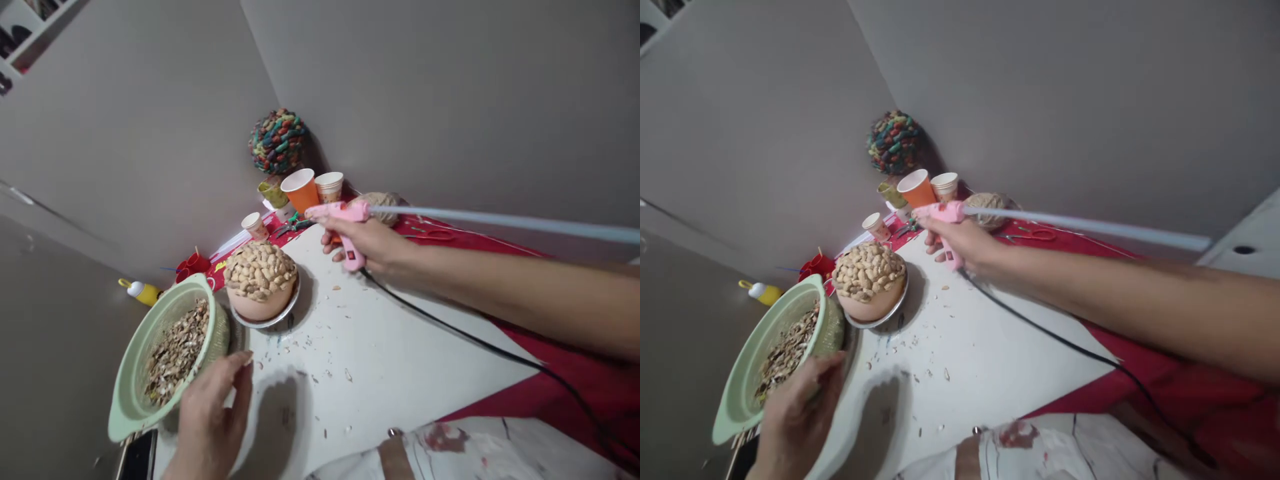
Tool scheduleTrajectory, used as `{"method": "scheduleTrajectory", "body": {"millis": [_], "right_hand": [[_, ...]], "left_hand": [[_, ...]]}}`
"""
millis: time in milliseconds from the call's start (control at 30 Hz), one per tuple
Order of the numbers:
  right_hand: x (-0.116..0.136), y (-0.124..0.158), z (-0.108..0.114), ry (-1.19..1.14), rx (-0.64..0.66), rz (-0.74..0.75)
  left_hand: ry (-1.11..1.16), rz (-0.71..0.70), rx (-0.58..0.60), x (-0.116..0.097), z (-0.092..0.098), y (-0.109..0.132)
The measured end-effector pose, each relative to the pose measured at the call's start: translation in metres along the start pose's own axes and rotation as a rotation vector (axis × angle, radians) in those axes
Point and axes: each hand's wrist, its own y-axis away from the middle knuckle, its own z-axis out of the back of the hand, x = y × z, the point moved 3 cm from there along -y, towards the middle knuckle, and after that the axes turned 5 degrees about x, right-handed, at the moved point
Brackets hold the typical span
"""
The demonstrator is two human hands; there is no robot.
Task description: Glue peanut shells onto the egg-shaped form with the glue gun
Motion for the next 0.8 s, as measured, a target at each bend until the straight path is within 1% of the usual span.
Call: {"method": "scheduleTrajectory", "body": {"millis": [33,100,133,200,267,300,333,367,400,467,533,600,700,800], "right_hand": [[0.013,-0.004,-0.006,-0.013,0.021,0.016],[0.042,-0.014,-0.018,-0.017,0.046,0.062],[0.058,-0.018,-0.024,-0.019,0.059,0.101],[0.088,-0.026,-0.037,-0.084,0.075,0.230],[0.110,-0.029,-0.050,-0.131,0.094,0.305],[0.117,-0.030,-0.056,-0.146,0.111,0.325],[0.121,-0.029,-0.062,-0.164,0.125,0.341],[0.122,-0.028,-0.067,-0.176,0.152,0.340],[0.122,-0.026,-0.072,-0.196,0.181,0.341],[0.115,-0.020,-0.080,-0.237,0.255,0.325],[0.106,-0.013,-0.082,-0.262,0.320,0.324],[0.095,-0.008,-0.079,-0.232,0.339,0.291],[0.080,-0.007,-0.070,-0.174,0.372,0.261],[0.070,-0.010,-0.061,-0.110,0.413,0.304]], "left_hand": [[0.045,0.080,-0.051,0.007,0.012,0.003],[0.113,0.306,-0.137,0.029,0.034,0.008],[0.142,0.418,-0.210,0.043,0.046,0.010],[0.209,0.606,-0.292,0.071,0.063,0.014],[0.224,0.732,-0.281,0.097,0.074,0.013],[0.208,0.760,-0.278,0.109,0.079,0.012],[0.185,0.789,-0.240,0.121,0.080,0.010],[0.166,0.818,-0.185,0.132,0.080,0.009],[0.162,0.835,-0.083,0.142,0.078,0.007],[0.179,0.871,0.038,0.161,0.070,0.006],[0.180,0.913,0.124,0.177,0.060,0.006],[0.192,0.959,0.199,0.190,0.049,0.007],[0.272,0.992,0.303,0.198,0.037,0.004],[0.396,0.987,0.355,0.189,0.036,-0.004]]}}
